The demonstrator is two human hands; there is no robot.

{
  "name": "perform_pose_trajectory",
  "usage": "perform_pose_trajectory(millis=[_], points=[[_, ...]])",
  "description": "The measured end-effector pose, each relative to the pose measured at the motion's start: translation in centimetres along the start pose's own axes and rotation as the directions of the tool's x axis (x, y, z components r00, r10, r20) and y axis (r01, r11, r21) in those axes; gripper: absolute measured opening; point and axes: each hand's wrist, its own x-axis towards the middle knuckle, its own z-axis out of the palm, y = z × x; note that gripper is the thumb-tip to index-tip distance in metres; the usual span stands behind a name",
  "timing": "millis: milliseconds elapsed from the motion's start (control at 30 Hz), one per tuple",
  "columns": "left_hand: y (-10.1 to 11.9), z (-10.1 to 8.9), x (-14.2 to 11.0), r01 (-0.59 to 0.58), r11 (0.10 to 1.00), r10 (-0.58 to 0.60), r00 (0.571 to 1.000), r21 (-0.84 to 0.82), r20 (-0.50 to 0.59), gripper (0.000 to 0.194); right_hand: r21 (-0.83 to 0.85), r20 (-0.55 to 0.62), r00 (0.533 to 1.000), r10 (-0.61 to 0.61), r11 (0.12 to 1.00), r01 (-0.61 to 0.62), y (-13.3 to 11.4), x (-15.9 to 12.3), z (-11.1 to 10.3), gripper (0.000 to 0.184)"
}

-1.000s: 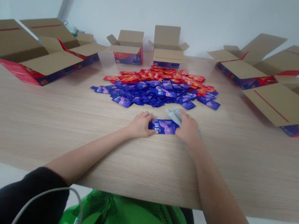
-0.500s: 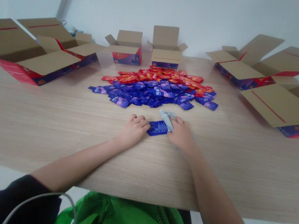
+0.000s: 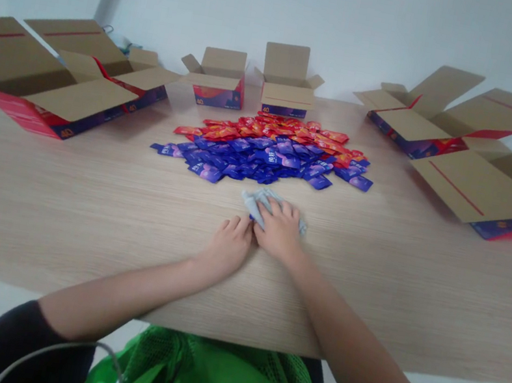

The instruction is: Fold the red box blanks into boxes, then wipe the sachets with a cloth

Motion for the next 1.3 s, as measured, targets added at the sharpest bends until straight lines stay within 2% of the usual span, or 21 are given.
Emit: perform_pose_trajectory(millis=[100, 233, 367, 433, 533, 633, 733, 833, 967, 1167, 1300], points=[[0.4, -0.3, -0.5, 0.018, 1.0, -0.019, 1.0, 0.017, 0.023, 0.032, -0.085, 0.092, 0.996, -0.011, 0.996, 0.019, -0.9, -0.5, 0.7, 0.05], [0.8, -0.2, -1.0, 0.017, 1.0, -0.018, 0.999, 0.023, 0.038, 0.048, -0.136, 0.065, 0.988, 0.14, 0.982, -0.13, 0.2, -1.3, 0.8, 0.051], [0.6, 0.5, -0.5, 0.026, 1.0, -0.026, 0.999, 0.007, 0.048, 0.051, -0.155, 0.017, 0.956, 0.292, 0.946, -0.286, 2.0, -1.6, 1.1, 0.054], [0.3, 0.7, -0.2, 0.003, 1.0, -0.002, 0.999, -0.022, 0.052, 0.057, -0.166, -0.018, 0.946, 0.323, 0.932, -0.321, 2.7, -1.7, 1.4, 0.055], [-0.2, 0.5, 0.2, -0.045, 0.997, 0.05, 0.996, -0.065, 0.072, 0.062, -0.178, -0.057, 0.954, 0.295, 0.937, -0.3, 2.7, -1.6, 1.6, 0.054], [-0.4, 0.2, 0.3, -0.057, 0.995, 0.064, 0.994, -0.077, 0.093, 0.063, -0.166, -0.054, 0.971, 0.234, 0.957, -0.24, 1.3, -1.3, 1.6, 0.052], [-0.3, 0.0, 0.2, -0.043, 0.996, 0.05, 0.994, -0.075, 0.096, 0.062, -0.105, 0.011, 0.997, 0.082, 0.991, -0.08, -0.6, -0.8, 1.4, 0.051], [0.0, -0.1, 0.1, -0.016, 0.998, 0.022, 0.994, -0.059, 0.105, 0.06, -0.042, 0.062, 0.997, -0.041, 0.998, 0.043, -1.7, -0.5, 1.4, 0.052], [0.5, -0.1, 0.2, 0.025, 0.999, -0.021, 0.992, -0.027, 0.126, 0.054, -0.061, 0.052, 0.998, 0.021, 0.998, -0.018, -0.7, -0.9, 1.2, 0.051], [0.7, -0.1, 0.4, 0.054, 0.999, -0.053, 0.985, -0.003, 0.164, 0.052, -0.116, 0.024, 0.966, 0.258, 0.96, -0.254, 3.4, -1.8, 1.2, 0.053], [0.8, -0.3, 0.3, 0.058, 0.998, -0.056, 0.984, -0.004, 0.171, 0.053, -0.14, 0.006, 0.961, 0.277, 0.952, -0.274, 3.8, -1.7, 1.4, 0.053]])
